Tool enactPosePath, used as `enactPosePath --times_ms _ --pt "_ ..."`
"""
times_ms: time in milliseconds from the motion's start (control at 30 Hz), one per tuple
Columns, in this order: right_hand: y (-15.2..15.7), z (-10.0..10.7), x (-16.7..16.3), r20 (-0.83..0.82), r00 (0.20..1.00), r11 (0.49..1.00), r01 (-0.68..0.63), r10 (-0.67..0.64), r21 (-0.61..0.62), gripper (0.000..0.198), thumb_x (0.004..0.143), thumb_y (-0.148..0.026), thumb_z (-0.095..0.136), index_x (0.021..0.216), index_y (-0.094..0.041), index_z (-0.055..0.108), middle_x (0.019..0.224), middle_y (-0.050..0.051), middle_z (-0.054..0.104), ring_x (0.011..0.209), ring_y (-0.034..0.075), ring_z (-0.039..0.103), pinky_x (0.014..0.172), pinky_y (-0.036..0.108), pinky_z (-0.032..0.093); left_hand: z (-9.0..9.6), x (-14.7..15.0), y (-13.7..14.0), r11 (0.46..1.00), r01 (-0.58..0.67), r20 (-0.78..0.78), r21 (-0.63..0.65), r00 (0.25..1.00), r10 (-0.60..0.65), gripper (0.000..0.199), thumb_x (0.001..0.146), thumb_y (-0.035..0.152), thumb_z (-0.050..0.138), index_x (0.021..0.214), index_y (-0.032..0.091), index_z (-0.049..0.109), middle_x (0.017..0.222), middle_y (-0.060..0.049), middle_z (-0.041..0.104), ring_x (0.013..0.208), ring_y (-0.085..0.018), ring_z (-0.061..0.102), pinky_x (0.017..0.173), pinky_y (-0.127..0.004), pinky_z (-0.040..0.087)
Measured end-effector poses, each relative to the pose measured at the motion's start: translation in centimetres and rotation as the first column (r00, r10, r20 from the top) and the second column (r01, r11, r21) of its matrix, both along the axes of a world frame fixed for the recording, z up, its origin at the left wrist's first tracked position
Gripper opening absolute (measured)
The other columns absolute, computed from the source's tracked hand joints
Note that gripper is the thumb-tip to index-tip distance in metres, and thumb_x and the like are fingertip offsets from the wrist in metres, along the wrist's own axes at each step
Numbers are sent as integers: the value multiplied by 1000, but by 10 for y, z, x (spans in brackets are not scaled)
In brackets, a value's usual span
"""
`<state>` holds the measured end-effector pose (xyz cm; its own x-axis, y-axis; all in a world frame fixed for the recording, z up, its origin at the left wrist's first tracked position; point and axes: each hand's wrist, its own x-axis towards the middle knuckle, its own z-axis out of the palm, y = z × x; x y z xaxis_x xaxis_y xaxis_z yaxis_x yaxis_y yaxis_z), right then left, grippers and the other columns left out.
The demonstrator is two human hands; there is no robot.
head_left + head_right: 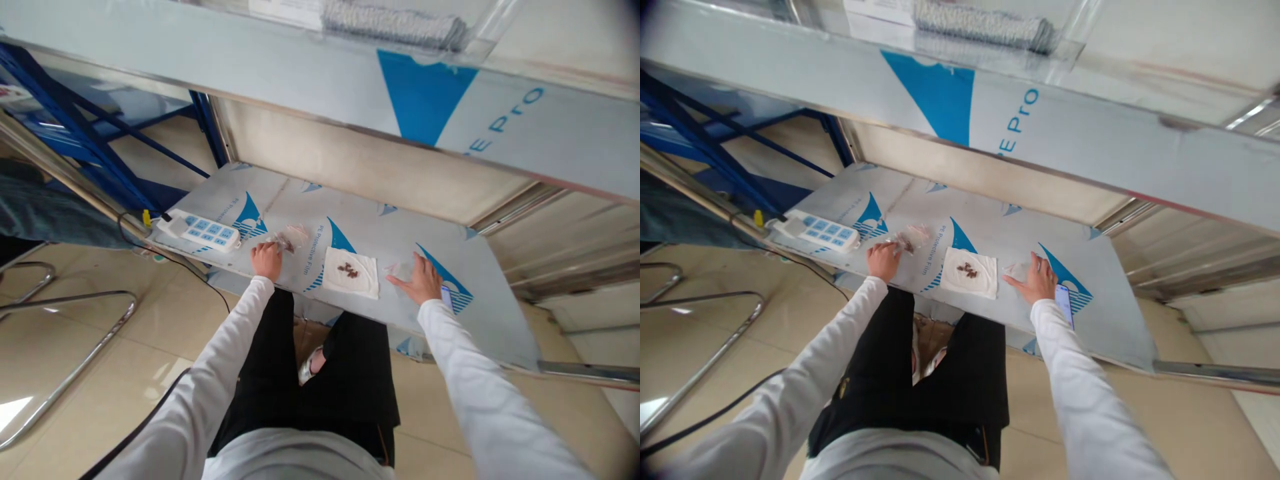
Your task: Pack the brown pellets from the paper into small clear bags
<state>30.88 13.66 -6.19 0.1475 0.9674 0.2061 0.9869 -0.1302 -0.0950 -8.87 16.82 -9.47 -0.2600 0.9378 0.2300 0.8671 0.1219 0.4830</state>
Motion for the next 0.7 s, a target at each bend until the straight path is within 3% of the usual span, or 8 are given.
enactPosePath --times_ms 67,133,200,267,333,433,567,700 --pt "-18 2 -7 -107 994 978 -13 36 209 87 71 -62 64 137 -10 40 130 23 51 124 37 45 99 52 37 -4 -1 -4 999 -21 -24 28 999 22 21 84 19 53 94 18 72 108 -13 72 106 -30 58 97 -46 33" --pt "-44 7 -25 -247 967 920 33 70 390 75 75 -58 62 131 -11 46 127 22 54 124 35 45 101 52 36 -1 1 -12 995 -63 -37 71 997 66 26 89 21 48 99 18 72 111 -13 71 106 -29 58 97 -47 30" --pt "-75 13 -56 -433 896 876 127 100 465 61 79 -52 62 124 -11 53 122 20 58 118 32 51 99 49 40 7 7 -28 988 -96 -48 123 994 102 31 92 24 44 106 18 70 115 -12 70 107 -28 58 97 -46 30" --pt "-102 20 -99 -669 729 904 179 142 388 43 85 -47 58 114 -15 60 113 15 65 102 26 62 89 41 48 21 21 -53 977 -81 -54 198 994 93 31 93 29 45 112 20 69 116 -10 70 105 -26 59 95 -43 32" --pt "-118 29 -145 -859 491 966 120 144 230 36 88 -46 53 104 -16 64 104 13 70 91 23 66 79 35 53 34 41 -86 935 12 -14 355 1000 -8 28 91 28 52 113 23 69 113 -9 71 99 -23 61 90 -39 36" --pt "-120 47 -193 -941 322 990 52 106 129 39 88 -48 53 105 -16 67 101 12 72 88 23 68 74 32 54 49 69 -137 900 155 16 407 984 -177 28 89 24 55 114 26 68 112 -7 72 93 -21 62 87 -37 39" --pt "-118 58 -197 -951 272 989 -40 145 139 31 85 -44 59 91 -16 70 86 9 74 74 20 69 66 28 54 64 87 -175 913 322 78 251 933 -351 28 89 25 55 112 27 70 114 -7 71 98 -23 61 89 -40 41" --pt "-139 53 -178 -882 437 980 8 175 198 20 87 -34 58 83 -19 70 75 6 72 64 17 65 59 26 51 75 93 -181 901 401 418 162 800 -431 26 85 32 59 106 23 72 108 -8 73 96 -23 64 88 -37 47"
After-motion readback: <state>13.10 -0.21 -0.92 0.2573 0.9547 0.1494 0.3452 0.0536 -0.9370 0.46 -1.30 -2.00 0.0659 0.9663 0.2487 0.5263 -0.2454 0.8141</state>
